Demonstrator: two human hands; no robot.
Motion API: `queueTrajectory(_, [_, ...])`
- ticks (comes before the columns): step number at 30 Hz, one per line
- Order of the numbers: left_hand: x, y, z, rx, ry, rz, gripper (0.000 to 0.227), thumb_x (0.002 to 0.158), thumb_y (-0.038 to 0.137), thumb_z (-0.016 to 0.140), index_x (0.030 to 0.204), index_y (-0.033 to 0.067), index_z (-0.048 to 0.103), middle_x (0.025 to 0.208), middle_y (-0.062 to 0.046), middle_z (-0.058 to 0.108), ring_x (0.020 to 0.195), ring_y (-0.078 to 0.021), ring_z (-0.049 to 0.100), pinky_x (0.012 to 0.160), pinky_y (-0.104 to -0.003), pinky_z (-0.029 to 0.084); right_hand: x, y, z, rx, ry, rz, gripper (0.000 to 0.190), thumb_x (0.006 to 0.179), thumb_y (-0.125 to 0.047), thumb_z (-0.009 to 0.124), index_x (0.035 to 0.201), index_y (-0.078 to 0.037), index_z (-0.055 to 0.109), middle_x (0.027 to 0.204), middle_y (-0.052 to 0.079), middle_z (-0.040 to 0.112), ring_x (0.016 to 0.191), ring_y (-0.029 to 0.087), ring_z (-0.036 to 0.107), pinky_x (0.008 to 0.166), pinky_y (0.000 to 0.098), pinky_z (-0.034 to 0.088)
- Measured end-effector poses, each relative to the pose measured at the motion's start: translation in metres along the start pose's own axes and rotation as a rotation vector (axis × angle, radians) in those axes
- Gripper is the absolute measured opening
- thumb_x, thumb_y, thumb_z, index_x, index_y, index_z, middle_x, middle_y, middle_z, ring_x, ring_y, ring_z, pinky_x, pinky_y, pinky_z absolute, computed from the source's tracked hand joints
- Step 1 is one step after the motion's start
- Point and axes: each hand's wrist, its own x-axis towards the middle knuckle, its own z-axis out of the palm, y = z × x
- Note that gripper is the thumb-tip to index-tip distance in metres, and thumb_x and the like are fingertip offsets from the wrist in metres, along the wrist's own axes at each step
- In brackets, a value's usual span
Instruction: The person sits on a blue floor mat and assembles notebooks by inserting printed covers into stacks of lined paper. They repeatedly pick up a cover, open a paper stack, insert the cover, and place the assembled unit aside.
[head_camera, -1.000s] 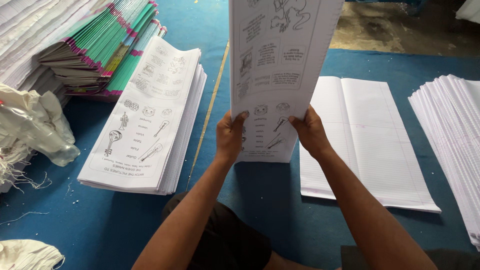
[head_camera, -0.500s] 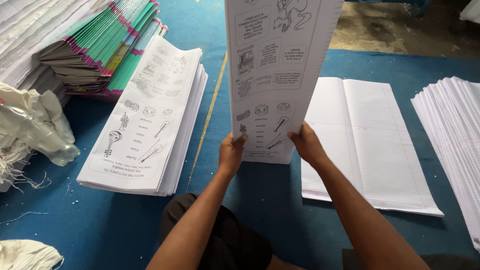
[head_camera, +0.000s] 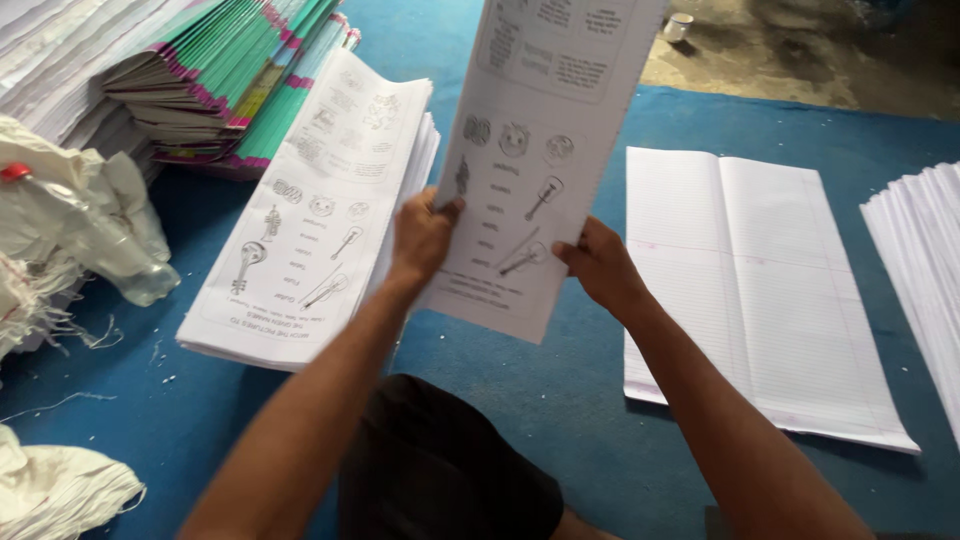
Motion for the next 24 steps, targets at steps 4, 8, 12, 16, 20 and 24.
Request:
queueTrajectory(4, [0.022,0.015,-0.069,0.078,-0.075,-0.180,0.023,0.093,0.021,0.064,0.094,-0.0006,0.071,0.076,-0.013,0.071,0.061,-0.0200,0.066,0.057,-0.035,0.054,0.015,-0.030,0.037,0.098,-0.118,-0.035,0.028,0.096,-0.011,0.057,0.121,0.003,0.055,0.109,0.022,0.071,0.099,0.030,0.075,0.082,0.0428,0.067])
queueTrajectory(8, [0.023,0.021,-0.131,0.178,-0.041,-0.253,0.022,0.090,0.018,0.068,0.094,-0.0021,0.075,0.080,-0.014,0.073,0.065,-0.0200,0.066,0.061,-0.035,0.053,0.030,-0.052,0.091,0.197,-0.198,-0.018,0.038,0.092,-0.010,0.060,0.127,0.005,0.052,0.111,0.025,0.070,0.099,0.032,0.075,0.082,0.0437,0.067])
queueTrajectory(12, [0.020,0.014,-0.178,0.257,0.006,-0.349,0.023,0.088,0.016,0.070,0.100,-0.0034,0.074,0.088,-0.016,0.075,0.072,-0.0212,0.073,0.067,-0.035,0.058,0.044,-0.064,0.147,0.227,-0.263,0.052,0.041,0.092,-0.009,0.061,0.128,0.008,0.053,0.111,0.024,0.070,0.098,0.032,0.075,0.083,0.0435,0.067])
queueTrajectory(16, [0.016,-0.005,-0.210,0.327,0.033,-0.451,0.025,0.086,0.015,0.071,0.104,-0.0014,0.076,0.095,-0.017,0.077,0.080,-0.0233,0.074,0.075,-0.036,0.057,0.056,-0.066,0.190,0.178,-0.287,0.137,0.040,0.091,-0.009,0.063,0.127,0.007,0.056,0.111,0.024,0.071,0.098,0.031,0.075,0.083,0.0427,0.066])
queueTrajectory(20, [0.017,-0.036,-0.224,0.439,0.054,-0.531,0.031,0.084,0.016,0.072,0.111,-0.0005,0.074,0.103,-0.019,0.075,0.088,-0.0283,0.076,0.081,-0.039,0.057,0.064,-0.064,0.220,0.173,-0.305,0.196,0.038,0.089,-0.010,0.065,0.124,0.006,0.059,0.107,0.021,0.072,0.093,0.027,0.076,0.078,0.0385,0.066])
queueTrajectory(24, [0.021,-0.069,-0.225,0.575,0.054,-0.589,0.036,0.084,0.017,0.072,0.115,0.0002,0.073,0.110,-0.022,0.074,0.095,-0.0326,0.075,0.086,-0.041,0.058,0.063,-0.060,0.235,0.008,-0.276,0.244,0.036,0.088,-0.010,0.069,0.117,0.010,0.063,0.095,0.026,0.074,0.073,0.027,0.076,0.057,0.0336,0.065])
